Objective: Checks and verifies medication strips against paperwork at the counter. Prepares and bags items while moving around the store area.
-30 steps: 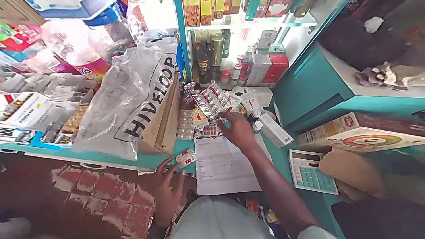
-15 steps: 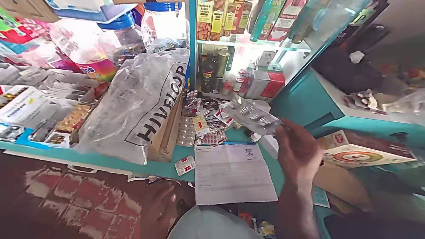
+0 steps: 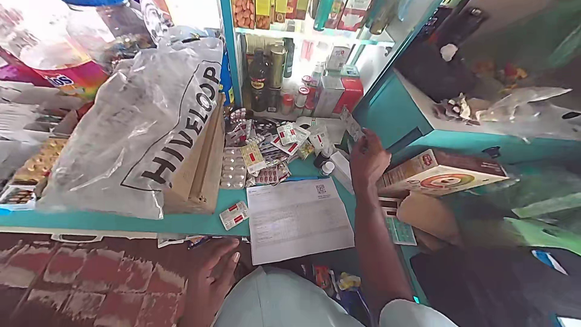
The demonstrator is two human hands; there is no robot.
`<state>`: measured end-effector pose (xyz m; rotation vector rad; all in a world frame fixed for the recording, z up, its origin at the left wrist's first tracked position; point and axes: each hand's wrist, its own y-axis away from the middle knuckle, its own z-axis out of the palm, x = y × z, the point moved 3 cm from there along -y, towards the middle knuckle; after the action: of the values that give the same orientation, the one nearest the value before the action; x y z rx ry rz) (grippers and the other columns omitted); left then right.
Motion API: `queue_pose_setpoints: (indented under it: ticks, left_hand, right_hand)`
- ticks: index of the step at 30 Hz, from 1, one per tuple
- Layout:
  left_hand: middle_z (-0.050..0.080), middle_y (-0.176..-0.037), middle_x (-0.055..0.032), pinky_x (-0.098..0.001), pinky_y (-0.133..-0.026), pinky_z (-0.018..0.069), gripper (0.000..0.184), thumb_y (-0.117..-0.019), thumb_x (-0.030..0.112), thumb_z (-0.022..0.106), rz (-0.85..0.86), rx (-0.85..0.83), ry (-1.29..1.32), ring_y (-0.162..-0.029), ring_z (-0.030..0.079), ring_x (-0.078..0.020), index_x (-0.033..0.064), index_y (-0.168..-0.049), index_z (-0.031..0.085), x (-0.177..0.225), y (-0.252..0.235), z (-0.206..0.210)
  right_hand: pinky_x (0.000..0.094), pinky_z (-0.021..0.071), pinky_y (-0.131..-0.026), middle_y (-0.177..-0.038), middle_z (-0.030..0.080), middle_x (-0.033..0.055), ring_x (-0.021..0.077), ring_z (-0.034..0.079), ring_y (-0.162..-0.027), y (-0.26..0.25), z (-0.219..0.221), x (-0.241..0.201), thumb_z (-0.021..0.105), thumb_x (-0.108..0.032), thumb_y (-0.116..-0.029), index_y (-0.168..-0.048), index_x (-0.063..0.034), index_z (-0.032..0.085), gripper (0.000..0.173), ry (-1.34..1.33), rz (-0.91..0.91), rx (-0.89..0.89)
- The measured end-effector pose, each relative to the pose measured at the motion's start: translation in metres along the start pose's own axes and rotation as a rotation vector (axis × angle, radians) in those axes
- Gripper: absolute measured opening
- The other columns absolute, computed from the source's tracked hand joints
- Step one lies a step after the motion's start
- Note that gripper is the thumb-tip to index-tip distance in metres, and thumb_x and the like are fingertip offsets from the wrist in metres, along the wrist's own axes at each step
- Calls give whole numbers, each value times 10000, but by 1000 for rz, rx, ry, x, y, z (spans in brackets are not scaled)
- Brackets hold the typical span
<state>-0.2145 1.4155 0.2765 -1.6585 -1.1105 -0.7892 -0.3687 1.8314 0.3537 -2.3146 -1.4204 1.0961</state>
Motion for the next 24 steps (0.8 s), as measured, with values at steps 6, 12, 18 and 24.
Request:
queue_pose_setpoints:
  ticks: [6,12,18,24]
  left_hand:
    - [743,-1165,-7,-331,-994,575,222,-989,237,652,1,7,26,-1110,690,-121,125,-1154,751,-7,8,-3]
    - [749,-1161,-15,-313,-988,571,246,-994,258,647,-56,35,2,-1109,690,-96,102,-1151,754,-5,13,-4]
    - [743,-1162,-7,-268,-945,585,244,-993,256,652,-40,-5,1,-1077,691,-62,103,-1152,754,5,5,3]
    - [743,-1176,20,-235,-912,579,246,-996,248,652,-81,62,-13,-1040,688,-24,128,-1190,743,-1,19,-8]
  right_hand:
    - [716,488,-742,-1072,731,224,496,682,-960,1,16,10,549,-310,-1040,-1232,-114,724,325,82,13,-165]
    - [611,448,-1062,-1369,636,176,412,556,-1300,19,20,-36,622,-91,-958,-1242,-73,724,302,-132,-397,-310]
    - [783,171,-1136,-1615,421,110,438,237,-1537,9,109,-90,730,93,-766,-1479,-286,568,824,132,-696,-746]
    - [745,340,-1061,-1320,692,95,367,634,-1235,-22,89,-86,523,16,-965,-1271,-222,724,436,56,-612,-516]
